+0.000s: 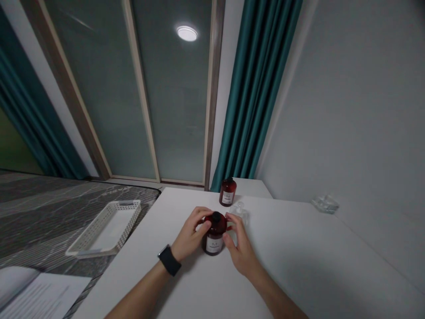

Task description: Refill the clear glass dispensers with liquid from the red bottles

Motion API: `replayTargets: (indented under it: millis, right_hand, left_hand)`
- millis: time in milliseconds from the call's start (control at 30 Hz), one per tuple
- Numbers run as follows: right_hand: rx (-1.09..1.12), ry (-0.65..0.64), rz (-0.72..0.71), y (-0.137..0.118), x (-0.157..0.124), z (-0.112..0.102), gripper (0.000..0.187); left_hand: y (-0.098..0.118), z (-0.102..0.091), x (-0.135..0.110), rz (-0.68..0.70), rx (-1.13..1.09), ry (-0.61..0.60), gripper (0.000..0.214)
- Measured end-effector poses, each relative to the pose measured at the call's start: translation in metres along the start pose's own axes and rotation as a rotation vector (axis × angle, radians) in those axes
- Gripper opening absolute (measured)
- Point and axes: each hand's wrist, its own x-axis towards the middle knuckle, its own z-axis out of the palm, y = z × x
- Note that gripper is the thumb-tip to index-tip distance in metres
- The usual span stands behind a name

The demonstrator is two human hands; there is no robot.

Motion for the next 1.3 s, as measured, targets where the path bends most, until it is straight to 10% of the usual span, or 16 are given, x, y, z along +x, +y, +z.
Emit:
replayTargets:
  millis: [500,1300]
  right_hand:
    - [0.351,-0.216,0.18,0.001,0.002,0.0,0.076]
    - [0.34,-0.164,0.244,-0.005,0.0,0.002,0.08]
  left_hand:
    - [0.019,-0.007,0.003,0.069,-0.109,-0.104,0.02]
    - [0.018,-0.002,-0.002,-0.002,-0.132,0.148,0.02]
